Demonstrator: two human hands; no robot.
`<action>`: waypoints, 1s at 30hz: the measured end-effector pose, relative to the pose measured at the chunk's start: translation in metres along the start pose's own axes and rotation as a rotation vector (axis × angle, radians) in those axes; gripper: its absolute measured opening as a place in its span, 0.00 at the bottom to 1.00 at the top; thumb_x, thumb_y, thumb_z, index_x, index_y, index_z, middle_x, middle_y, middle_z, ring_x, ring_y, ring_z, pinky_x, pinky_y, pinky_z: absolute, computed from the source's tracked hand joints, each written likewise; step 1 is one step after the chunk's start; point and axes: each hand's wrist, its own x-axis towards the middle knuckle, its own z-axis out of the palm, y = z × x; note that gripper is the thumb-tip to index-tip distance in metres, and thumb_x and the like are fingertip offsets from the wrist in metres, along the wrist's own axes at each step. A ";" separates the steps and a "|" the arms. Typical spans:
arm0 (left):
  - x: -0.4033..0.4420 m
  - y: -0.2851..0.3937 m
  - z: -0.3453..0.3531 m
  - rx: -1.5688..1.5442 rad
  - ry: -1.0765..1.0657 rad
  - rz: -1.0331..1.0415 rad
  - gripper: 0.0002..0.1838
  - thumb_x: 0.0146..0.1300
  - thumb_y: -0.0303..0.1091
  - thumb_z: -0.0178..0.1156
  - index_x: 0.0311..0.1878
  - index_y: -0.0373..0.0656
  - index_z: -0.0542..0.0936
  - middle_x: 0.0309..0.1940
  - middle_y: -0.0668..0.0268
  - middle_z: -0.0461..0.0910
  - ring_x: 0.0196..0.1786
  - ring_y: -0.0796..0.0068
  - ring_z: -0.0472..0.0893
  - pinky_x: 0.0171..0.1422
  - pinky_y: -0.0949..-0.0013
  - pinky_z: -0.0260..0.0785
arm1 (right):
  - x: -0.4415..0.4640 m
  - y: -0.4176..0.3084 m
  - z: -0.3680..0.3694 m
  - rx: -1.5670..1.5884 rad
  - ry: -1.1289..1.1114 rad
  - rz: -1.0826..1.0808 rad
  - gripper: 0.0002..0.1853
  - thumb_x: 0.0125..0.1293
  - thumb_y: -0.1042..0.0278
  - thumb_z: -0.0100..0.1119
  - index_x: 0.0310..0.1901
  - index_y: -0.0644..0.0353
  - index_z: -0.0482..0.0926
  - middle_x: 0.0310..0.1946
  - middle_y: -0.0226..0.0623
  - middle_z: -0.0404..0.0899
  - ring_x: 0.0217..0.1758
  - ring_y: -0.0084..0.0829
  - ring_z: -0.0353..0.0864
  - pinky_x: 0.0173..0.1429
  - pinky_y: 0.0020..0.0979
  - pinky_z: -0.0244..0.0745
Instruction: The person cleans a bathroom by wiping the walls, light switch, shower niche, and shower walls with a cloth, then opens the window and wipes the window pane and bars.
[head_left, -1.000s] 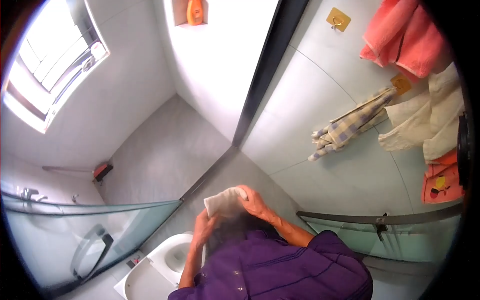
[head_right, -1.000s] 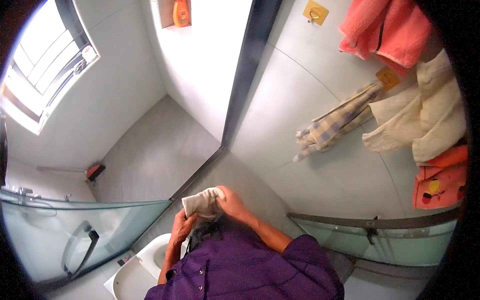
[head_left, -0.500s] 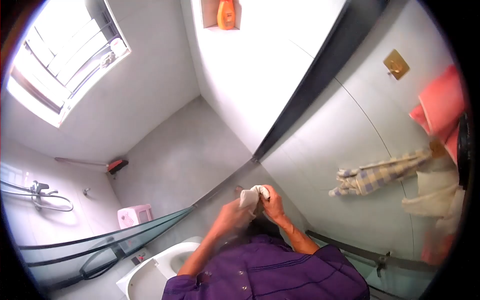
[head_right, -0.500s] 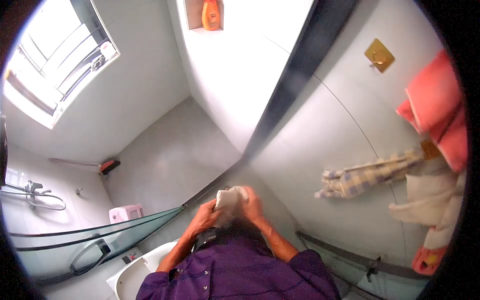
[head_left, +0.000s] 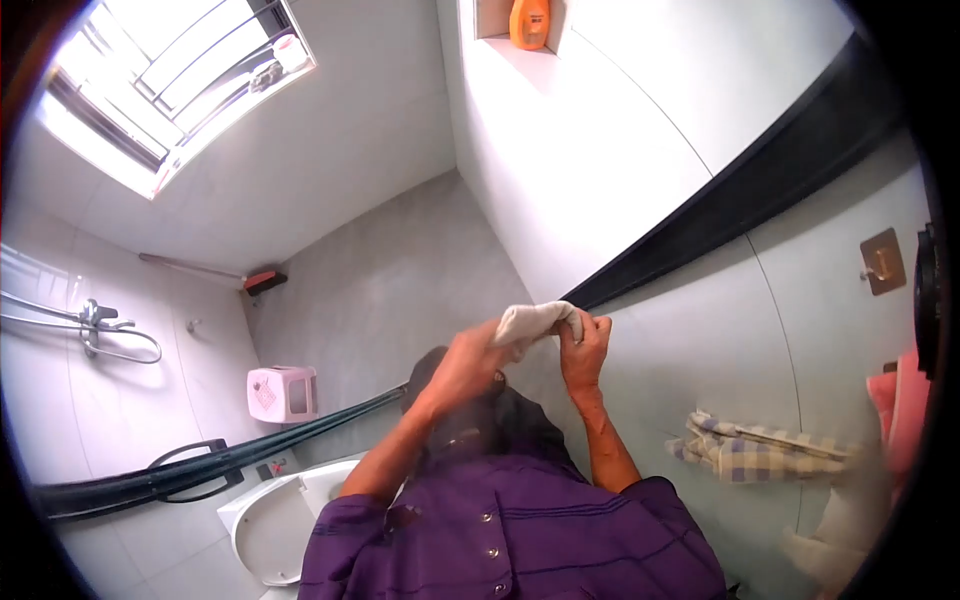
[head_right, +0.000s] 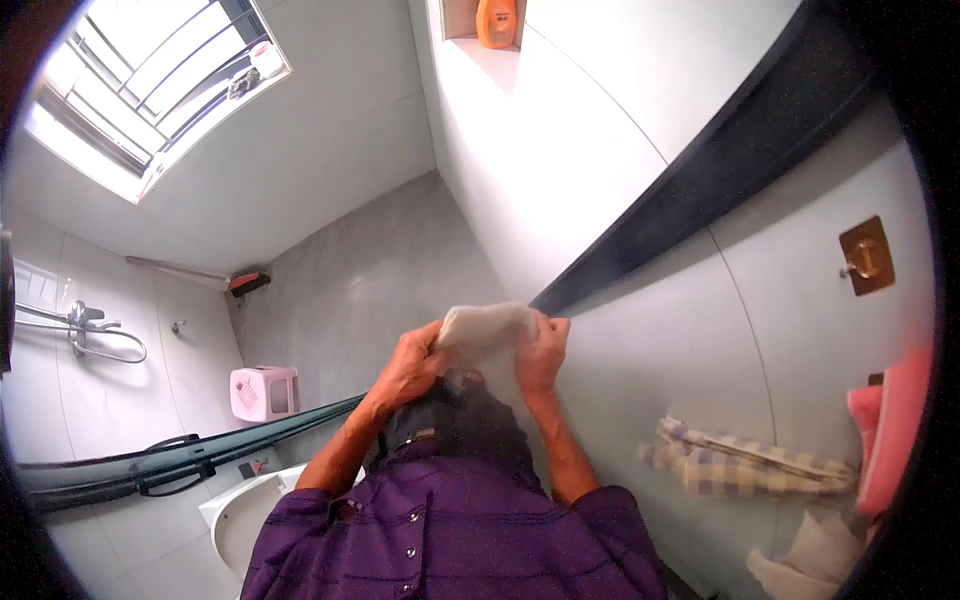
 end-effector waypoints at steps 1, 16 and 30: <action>0.008 0.005 -0.002 -0.010 0.024 0.004 0.14 0.71 0.30 0.56 0.56 0.37 0.78 0.40 0.60 0.84 0.41 0.72 0.82 0.45 0.66 0.76 | 0.008 -0.002 -0.002 -0.030 -0.005 0.012 0.18 0.66 0.55 0.67 0.49 0.60 0.83 0.39 0.42 0.74 0.41 0.43 0.76 0.47 0.40 0.74; 0.203 0.134 -0.049 -0.094 -0.331 0.770 0.15 0.65 0.28 0.62 0.54 0.38 0.76 0.43 0.56 0.76 0.48 0.59 0.80 0.50 0.60 0.73 | 0.127 -0.128 -0.047 0.506 0.691 0.058 0.27 0.75 0.72 0.52 0.72 0.65 0.62 0.58 0.48 0.76 0.53 0.32 0.80 0.51 0.31 0.80; 0.421 0.171 -0.081 -0.349 0.322 0.649 0.10 0.63 0.25 0.61 0.47 0.38 0.78 0.42 0.52 0.75 0.37 0.55 0.79 0.45 0.55 0.74 | 0.331 -0.180 0.021 -0.423 0.640 -0.440 0.31 0.60 0.83 0.62 0.68 0.64 0.72 0.57 0.47 0.81 0.56 0.46 0.82 0.57 0.40 0.77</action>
